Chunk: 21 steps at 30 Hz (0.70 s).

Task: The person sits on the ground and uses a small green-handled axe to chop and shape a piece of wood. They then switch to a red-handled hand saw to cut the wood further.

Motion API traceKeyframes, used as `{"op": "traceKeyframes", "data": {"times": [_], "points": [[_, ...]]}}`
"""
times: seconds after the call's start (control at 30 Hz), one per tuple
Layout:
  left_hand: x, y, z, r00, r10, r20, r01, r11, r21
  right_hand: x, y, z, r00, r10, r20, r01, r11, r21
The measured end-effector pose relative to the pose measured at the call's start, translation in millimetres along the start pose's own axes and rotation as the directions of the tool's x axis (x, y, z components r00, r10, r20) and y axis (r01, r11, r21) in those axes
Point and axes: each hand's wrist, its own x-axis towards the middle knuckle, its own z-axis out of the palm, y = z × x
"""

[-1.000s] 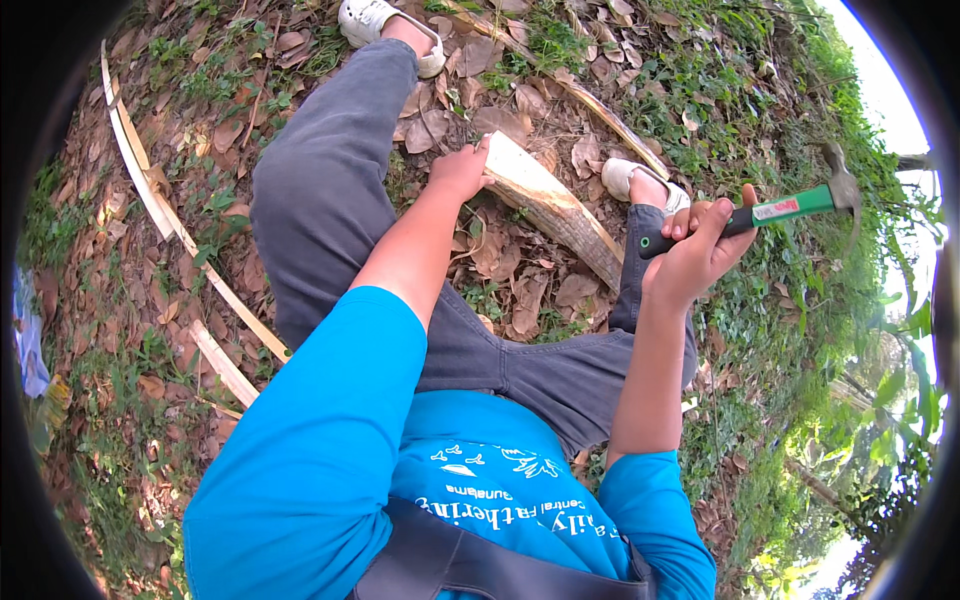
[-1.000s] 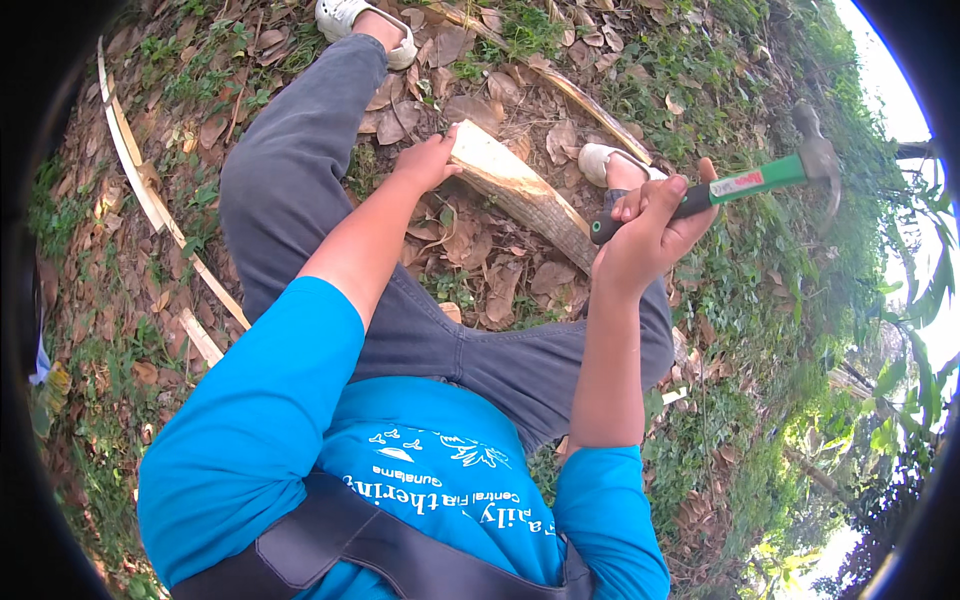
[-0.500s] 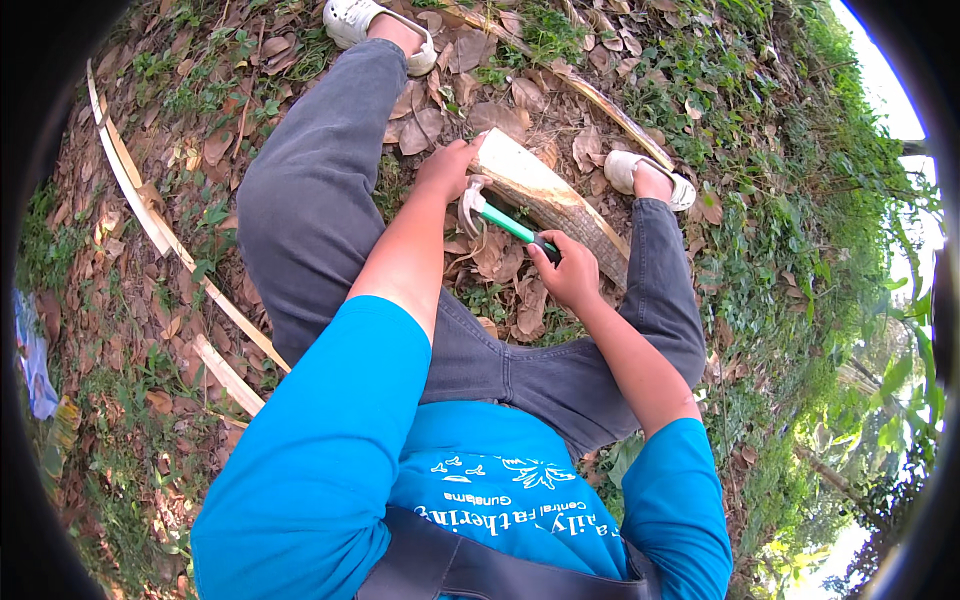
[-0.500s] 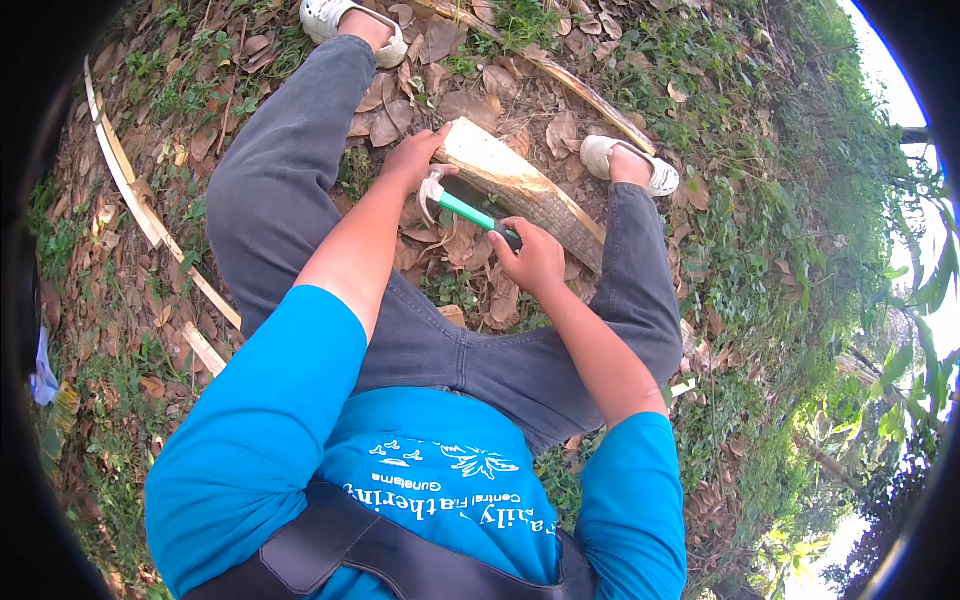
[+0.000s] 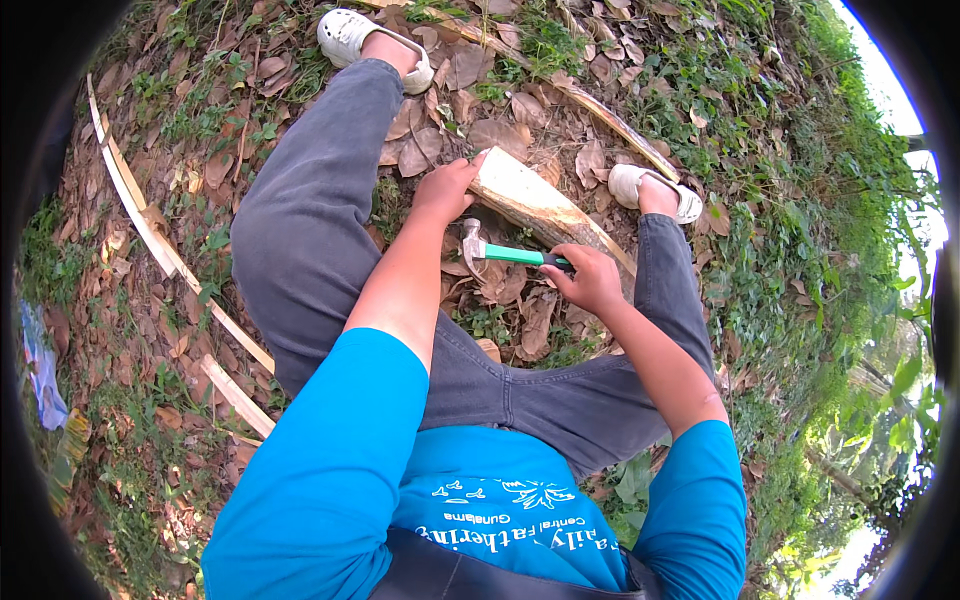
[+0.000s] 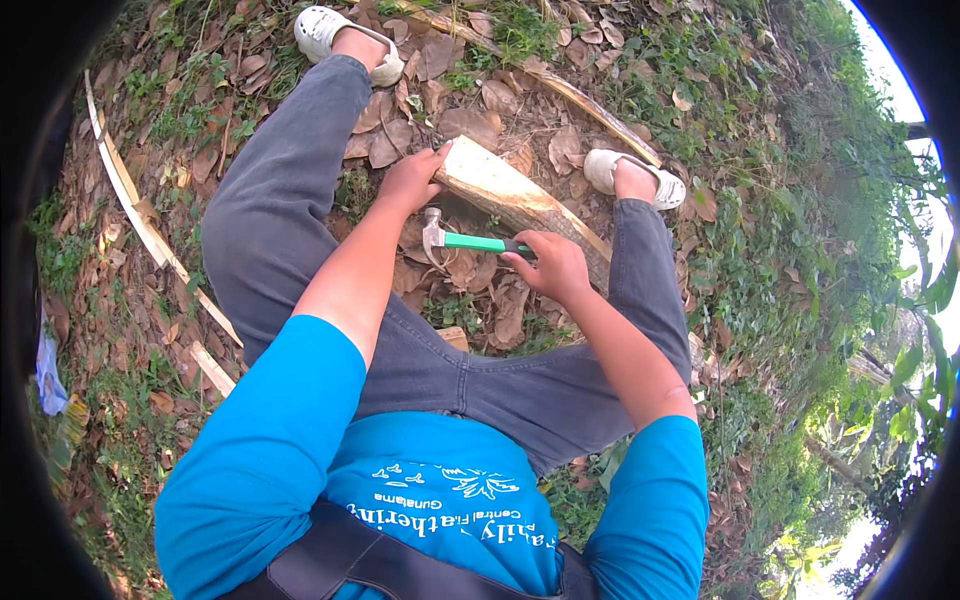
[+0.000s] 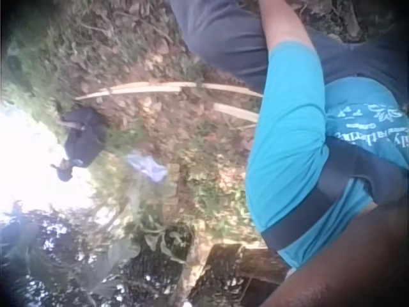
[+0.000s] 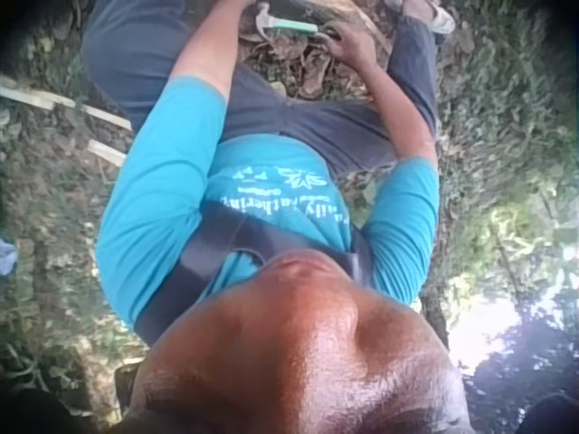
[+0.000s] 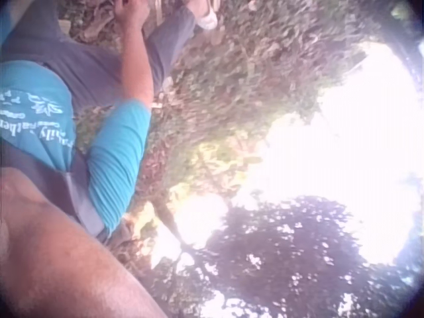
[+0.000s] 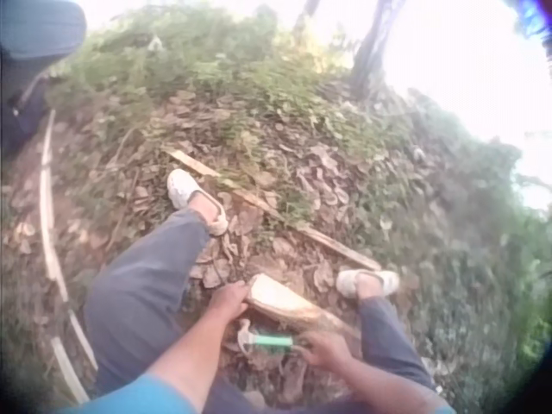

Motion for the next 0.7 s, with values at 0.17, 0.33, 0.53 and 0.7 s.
{"op": "traceKeyframes", "data": {"times": [0.17,0.33,0.53,0.7], "points": [[9.5,0.4,2.5,0.997,0.07,-0.039,-0.069,0.997,0.021,20.2,31.3,-4.0,0.949,0.241,-0.202,-0.283,0.934,-0.216],[6.9,-8.6,11.3,0.993,0.086,-0.081,-0.084,0.996,0.029,2.5,-2.7,3.7,0.995,0.045,-0.088,-0.047,0.999,-0.022],[8.0,2.4,-0.3,0.994,0.081,-0.068,-0.079,0.996,0.038,23.6,30.9,-1.2,0.939,0.228,-0.257,-0.28,0.942,-0.186],[8.9,-11.9,8.5,0.997,0.071,-0.039,-0.067,0.994,0.085,9.7,-8.3,9.4,0.977,0.113,-0.181,-0.122,0.992,-0.036]]}}
